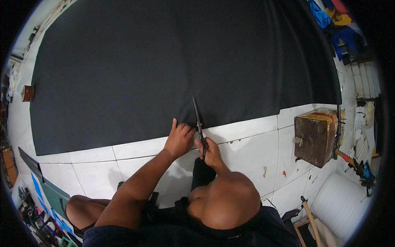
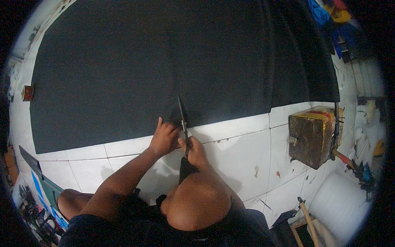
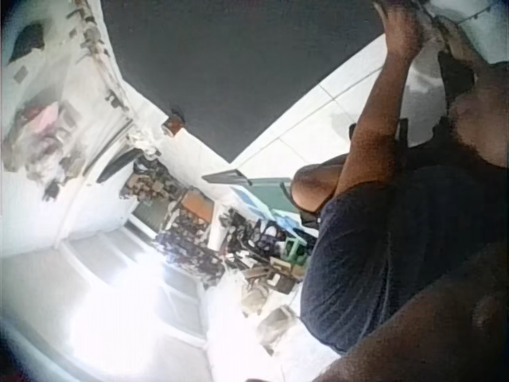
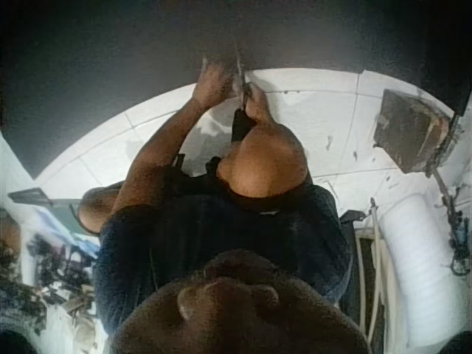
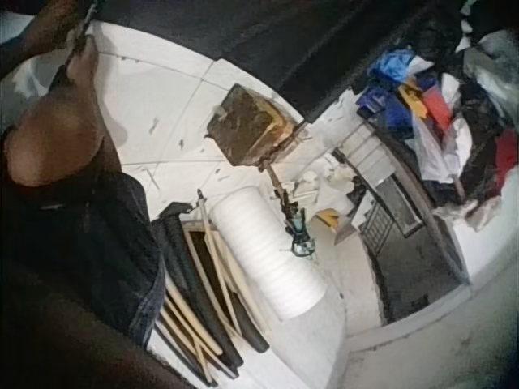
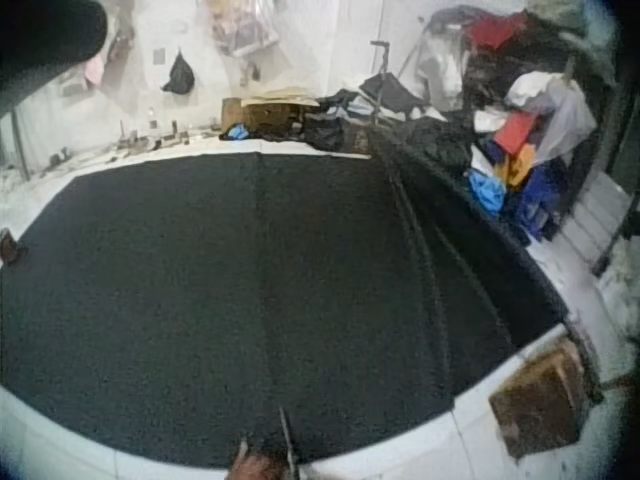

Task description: The person cuts a large piece of black fabric using shears, then folds the cut section and smooths it on the floor.

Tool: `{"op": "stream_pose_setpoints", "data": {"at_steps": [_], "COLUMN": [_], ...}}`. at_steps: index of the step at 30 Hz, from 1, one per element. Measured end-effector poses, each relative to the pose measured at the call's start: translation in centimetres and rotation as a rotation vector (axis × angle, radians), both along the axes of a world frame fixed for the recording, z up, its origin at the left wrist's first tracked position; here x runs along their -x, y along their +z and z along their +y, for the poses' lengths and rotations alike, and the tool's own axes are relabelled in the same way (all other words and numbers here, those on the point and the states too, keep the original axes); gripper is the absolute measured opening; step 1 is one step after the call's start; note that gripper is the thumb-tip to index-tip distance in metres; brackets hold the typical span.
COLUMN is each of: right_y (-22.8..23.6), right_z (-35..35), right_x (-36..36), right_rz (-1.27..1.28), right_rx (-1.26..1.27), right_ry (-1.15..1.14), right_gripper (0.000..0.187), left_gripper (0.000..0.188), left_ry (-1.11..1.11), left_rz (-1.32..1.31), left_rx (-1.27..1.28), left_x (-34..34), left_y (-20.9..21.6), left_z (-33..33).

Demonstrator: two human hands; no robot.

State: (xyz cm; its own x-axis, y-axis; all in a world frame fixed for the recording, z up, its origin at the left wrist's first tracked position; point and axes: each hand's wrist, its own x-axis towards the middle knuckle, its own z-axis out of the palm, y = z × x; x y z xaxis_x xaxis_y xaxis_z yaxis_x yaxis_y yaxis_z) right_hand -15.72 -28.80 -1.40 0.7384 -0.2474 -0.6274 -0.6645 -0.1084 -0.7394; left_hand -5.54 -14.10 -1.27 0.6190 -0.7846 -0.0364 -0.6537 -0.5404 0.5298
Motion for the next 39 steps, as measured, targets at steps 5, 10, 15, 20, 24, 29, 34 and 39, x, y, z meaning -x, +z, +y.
{"op": "stream_pose_setpoints", "data": {"at_steps": [5, 10, 15, 20, 24, 29, 34, 39], "right_y": [-0.4, 1.6, 1.2, 0.9, -0.2, 0.6, -0.6, -0.8], "right_z": [-0.3, -1.5, -2.2, -1.8, -2.8, -5.6, -5.1, -5.6], "right_x": [-4.4, -10.7, -13.6, -14.6, -19.8, -29.3, -31.3, -35.4], "right_rz": [-0.124, -0.106, -0.165, -0.174, -0.167, -0.133, -0.202, -0.233], "right_rx": [-0.046, -0.019, -0.053, -0.118, -0.126, -0.023, -0.021, -0.055], "right_ry": [-0.081, -0.047, -0.097, -0.058, -0.108, -0.066, -0.061, -0.024], "right_gripper": [0.052, 0.050, 0.048, 0.050, 0.049, 0.050, 0.050, 0.059], "left_gripper": [0.045, 0.049, 0.052, 0.052, 0.057, 0.061, 0.061, 0.062], "left_ry": [-0.033, -0.057, -0.046, -0.042, -0.098, -0.141, -0.136, -0.133], "left_rz": [-0.115, -0.071, -0.040, 0.020, 0.012, 0.176, 0.232, 0.146], "left_rx": [-0.141, -0.226, -0.221, -0.248, -0.295, -0.345, -0.367, -0.288], "left_x": [1.9, 1.8, 1.7, 1.4, 1.4, 0.5, 0.3, 0.8], "left_y": [-0.1, 0.4, 0.9, 0.9, 1.1, 1.9, 2.0, 1.6], "left_z": [-0.2, -0.3, -0.5, 0.1, -0.1, -0.6, -0.2, 0.2]}}
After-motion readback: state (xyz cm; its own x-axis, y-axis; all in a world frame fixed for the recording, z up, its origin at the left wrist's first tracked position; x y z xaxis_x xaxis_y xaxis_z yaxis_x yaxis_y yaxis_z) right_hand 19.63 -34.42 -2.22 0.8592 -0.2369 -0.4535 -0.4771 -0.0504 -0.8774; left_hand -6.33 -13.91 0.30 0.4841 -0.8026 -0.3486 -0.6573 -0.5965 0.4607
